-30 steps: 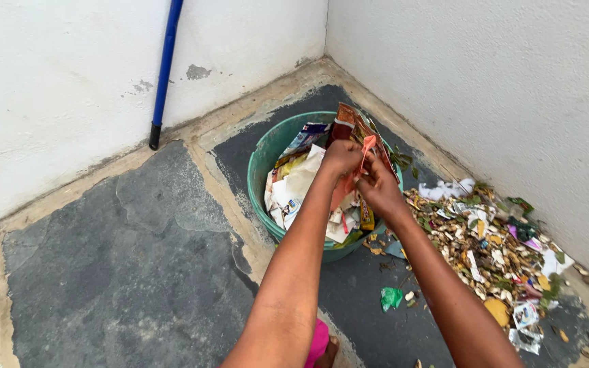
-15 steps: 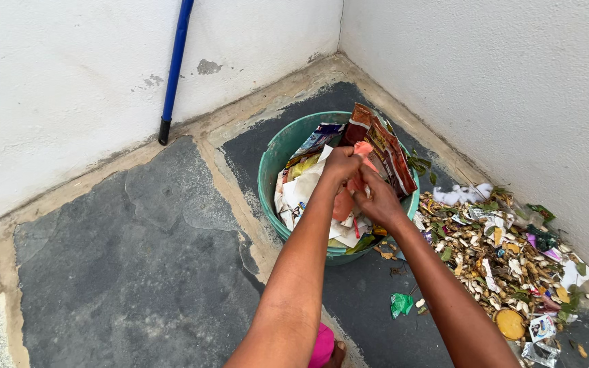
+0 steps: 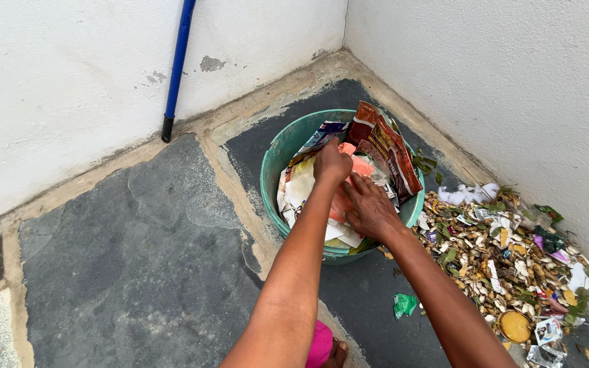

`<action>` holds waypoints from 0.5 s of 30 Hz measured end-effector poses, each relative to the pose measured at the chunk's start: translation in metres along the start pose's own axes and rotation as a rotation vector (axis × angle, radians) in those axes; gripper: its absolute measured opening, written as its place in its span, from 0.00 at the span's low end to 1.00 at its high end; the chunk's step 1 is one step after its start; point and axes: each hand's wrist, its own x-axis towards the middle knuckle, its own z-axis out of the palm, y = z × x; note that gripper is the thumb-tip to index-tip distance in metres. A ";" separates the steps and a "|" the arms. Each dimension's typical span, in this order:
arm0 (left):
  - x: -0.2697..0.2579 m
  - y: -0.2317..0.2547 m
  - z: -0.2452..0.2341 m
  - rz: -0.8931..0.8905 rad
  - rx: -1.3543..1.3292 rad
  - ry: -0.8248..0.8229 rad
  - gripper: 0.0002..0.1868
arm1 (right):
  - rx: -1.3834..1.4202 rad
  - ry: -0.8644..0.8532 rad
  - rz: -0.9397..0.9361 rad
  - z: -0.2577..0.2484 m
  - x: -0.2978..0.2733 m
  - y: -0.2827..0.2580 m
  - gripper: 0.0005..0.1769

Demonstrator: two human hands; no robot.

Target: The person sorts through trash on the floor, picking up scraps of paper and plastic and placing them into a green bucket.

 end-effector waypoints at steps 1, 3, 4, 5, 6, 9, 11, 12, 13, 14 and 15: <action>-0.007 0.007 -0.005 0.020 0.031 0.035 0.27 | 0.000 0.000 -0.002 0.002 0.001 0.000 0.47; -0.019 0.020 -0.016 0.038 0.064 0.071 0.29 | -0.022 0.010 0.006 0.008 0.004 0.000 0.49; -0.024 0.025 -0.020 0.220 0.153 0.183 0.28 | -0.021 0.010 0.004 0.011 0.005 0.002 0.49; -0.028 0.029 -0.023 0.404 0.241 0.293 0.27 | -0.042 0.010 0.001 0.013 0.006 0.003 0.48; -0.032 0.032 -0.025 0.403 0.243 0.293 0.27 | -0.064 0.010 -0.002 0.016 0.007 0.005 0.48; -0.035 0.033 -0.029 0.382 0.371 0.047 0.18 | -0.077 0.024 -0.009 0.020 0.007 0.008 0.45; -0.032 0.026 -0.027 0.250 0.549 -0.344 0.17 | -0.098 -0.029 0.018 0.018 0.009 0.009 0.39; -0.032 0.021 -0.023 0.249 0.549 -0.344 0.17 | -0.118 -0.082 0.046 0.017 0.009 0.008 0.34; -0.034 0.014 -0.019 0.212 0.493 -0.411 0.19 | -0.119 -0.084 0.045 0.016 0.009 0.008 0.34; -0.033 0.008 -0.015 0.174 0.438 -0.476 0.22 | -0.119 -0.101 0.050 0.014 0.008 0.007 0.32; -0.031 0.004 -0.013 0.173 0.437 -0.475 0.22 | -0.119 -0.117 0.055 0.012 0.008 0.006 0.31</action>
